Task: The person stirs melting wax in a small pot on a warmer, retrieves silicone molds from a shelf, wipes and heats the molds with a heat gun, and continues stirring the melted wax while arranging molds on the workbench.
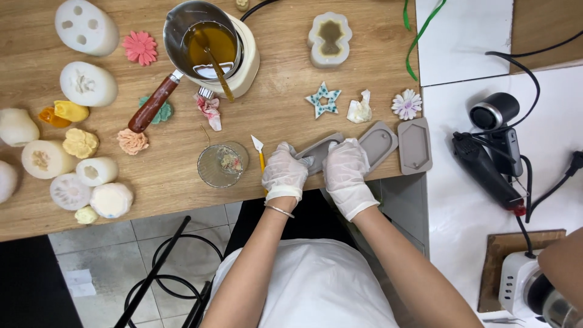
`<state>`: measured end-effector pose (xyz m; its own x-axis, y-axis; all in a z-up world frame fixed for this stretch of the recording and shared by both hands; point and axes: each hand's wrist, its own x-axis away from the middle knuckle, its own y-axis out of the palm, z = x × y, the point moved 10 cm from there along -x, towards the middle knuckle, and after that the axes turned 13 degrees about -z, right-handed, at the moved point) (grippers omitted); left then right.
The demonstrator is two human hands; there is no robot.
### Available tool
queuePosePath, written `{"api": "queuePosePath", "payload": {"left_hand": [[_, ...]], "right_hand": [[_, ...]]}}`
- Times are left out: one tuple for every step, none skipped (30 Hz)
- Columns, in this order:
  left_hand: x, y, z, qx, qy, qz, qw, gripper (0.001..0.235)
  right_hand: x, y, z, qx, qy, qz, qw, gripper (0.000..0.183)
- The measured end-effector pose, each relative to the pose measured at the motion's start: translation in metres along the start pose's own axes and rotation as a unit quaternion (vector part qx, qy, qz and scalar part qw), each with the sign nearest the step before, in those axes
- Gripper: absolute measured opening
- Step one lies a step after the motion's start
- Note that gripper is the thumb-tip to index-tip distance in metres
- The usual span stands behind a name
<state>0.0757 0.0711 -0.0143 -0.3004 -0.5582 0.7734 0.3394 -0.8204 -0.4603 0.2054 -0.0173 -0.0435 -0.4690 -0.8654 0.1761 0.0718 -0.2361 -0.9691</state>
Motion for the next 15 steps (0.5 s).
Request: {"api": "queuePosePath", "payload": {"left_hand": [[0.001,0.0,0.001,0.003,0.0,-0.001,1.0,0.049],[0.002,0.001,0.002,0.006,0.0,-0.003,1.0,0.048],[0.0,0.004,0.002,0.004,0.007,-0.007,1.0,0.048],[0.0,0.005,0.001,0.004,0.013,-0.005,1.0,0.048],[-0.002,0.004,0.003,0.004,0.02,-0.001,1.0,0.047],[-0.003,0.004,0.007,0.001,0.029,-0.001,1.0,0.047],[-0.002,0.003,0.007,-0.007,0.032,-0.001,0.999,0.049],[-0.001,0.001,0.008,-0.015,0.036,0.0,0.999,0.05],[-0.001,-0.002,0.01,-0.02,0.045,0.003,0.999,0.05],[-0.003,-0.004,0.01,-0.023,0.048,-0.006,0.999,0.052],[-0.004,-0.003,0.012,-0.027,0.052,-0.016,0.998,0.055],[0.001,-0.007,0.017,-0.032,0.061,-0.016,0.997,0.055],[0.009,-0.005,0.02,-0.029,0.077,-0.035,0.996,0.054],[0.016,-0.004,0.022,-0.025,0.092,-0.054,0.994,0.053],[0.023,-0.008,0.027,-0.028,0.101,-0.055,0.993,0.053]], "right_hand": [[0.004,-0.003,0.002,-0.026,0.03,0.003,0.999,0.03],[0.009,-0.005,0.004,-0.052,0.06,0.007,0.997,0.029],[0.012,-0.002,0.002,-0.049,0.068,0.009,0.996,0.029],[0.014,0.007,-0.004,-0.061,0.052,-0.023,0.997,0.022],[0.012,0.014,-0.011,-0.075,0.036,-0.05,0.995,0.019],[0.016,0.012,-0.008,-0.074,0.044,-0.045,0.995,0.019],[0.022,0.014,-0.008,-0.226,0.032,-0.05,0.972,0.017],[0.027,0.015,-0.009,-0.373,0.017,-0.052,0.926,0.017],[0.032,0.001,-0.003,-0.374,0.022,-0.043,0.926,0.017],[0.043,0.022,0.011,-0.544,0.121,-0.141,0.818,0.02],[0.064,0.041,0.01,-0.684,0.208,-0.231,0.659,0.024],[0.069,0.052,0.022,-0.687,0.211,-0.222,0.659,0.024],[0.078,0.065,0.026,-0.836,0.204,-0.152,0.486,0.023],[0.086,0.075,0.03,-0.937,0.184,-0.073,0.287,0.025],[0.093,0.037,0.041,-0.938,0.182,-0.063,0.288,0.025]]}}
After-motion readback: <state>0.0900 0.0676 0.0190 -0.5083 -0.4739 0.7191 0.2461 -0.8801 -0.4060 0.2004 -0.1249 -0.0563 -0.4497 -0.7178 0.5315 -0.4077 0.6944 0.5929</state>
